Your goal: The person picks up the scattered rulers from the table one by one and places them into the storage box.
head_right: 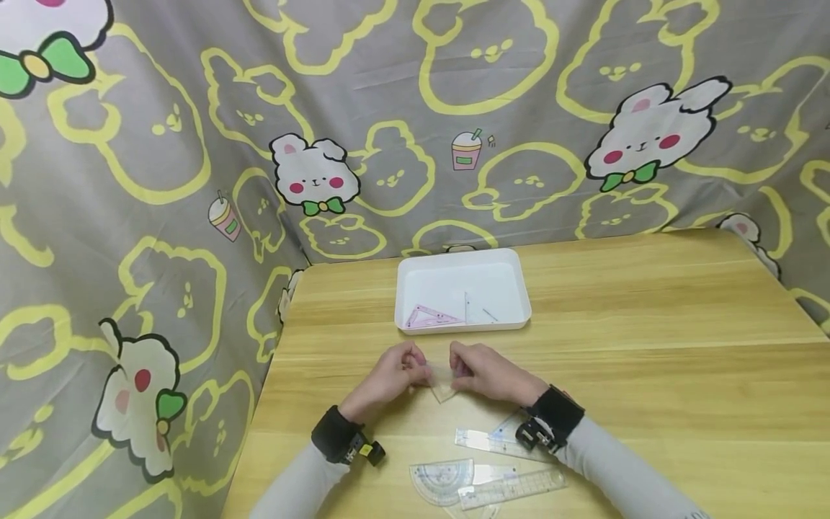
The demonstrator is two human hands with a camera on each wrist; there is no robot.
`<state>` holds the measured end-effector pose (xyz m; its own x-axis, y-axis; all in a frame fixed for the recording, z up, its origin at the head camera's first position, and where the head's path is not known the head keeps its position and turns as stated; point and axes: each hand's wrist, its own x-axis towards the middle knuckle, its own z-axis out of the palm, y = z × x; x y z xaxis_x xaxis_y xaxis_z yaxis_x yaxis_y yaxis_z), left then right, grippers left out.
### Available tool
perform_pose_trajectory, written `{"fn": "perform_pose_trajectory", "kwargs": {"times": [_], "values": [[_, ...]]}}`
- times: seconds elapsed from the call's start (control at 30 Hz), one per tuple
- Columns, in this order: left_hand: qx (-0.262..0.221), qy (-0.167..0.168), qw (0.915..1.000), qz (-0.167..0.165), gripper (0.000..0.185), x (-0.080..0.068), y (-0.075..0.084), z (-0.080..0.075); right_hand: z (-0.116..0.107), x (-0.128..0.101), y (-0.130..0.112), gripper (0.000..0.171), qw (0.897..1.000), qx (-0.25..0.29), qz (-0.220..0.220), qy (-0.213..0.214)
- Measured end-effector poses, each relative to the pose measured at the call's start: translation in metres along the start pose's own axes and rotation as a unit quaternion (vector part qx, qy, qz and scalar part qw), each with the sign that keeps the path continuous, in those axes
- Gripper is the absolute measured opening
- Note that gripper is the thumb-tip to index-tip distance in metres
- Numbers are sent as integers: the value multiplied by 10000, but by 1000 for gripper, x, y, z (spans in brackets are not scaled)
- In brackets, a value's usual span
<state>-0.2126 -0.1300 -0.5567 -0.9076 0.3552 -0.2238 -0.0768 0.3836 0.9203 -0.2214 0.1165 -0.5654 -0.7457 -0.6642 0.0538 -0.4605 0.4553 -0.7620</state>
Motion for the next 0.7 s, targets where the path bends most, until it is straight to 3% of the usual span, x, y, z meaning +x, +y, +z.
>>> {"fn": "perform_pose_trajectory", "kwargs": {"times": [0.2, 0.5, 0.7], "values": [[-790, -92, 9968, -2, 13, 6, 10, 1, -6, -5, -3, 22, 9993, 260, 56, 256], [-829, 191, 9956, 401, 18, 20, 27, -4, -22, -8, -4, 20, 9954, 701, 200, 616], [-549, 270, 9961, 631, 26, 37, 39, -11, -32, -2, -1, 18, 9935, 514, 87, 1009]]}}
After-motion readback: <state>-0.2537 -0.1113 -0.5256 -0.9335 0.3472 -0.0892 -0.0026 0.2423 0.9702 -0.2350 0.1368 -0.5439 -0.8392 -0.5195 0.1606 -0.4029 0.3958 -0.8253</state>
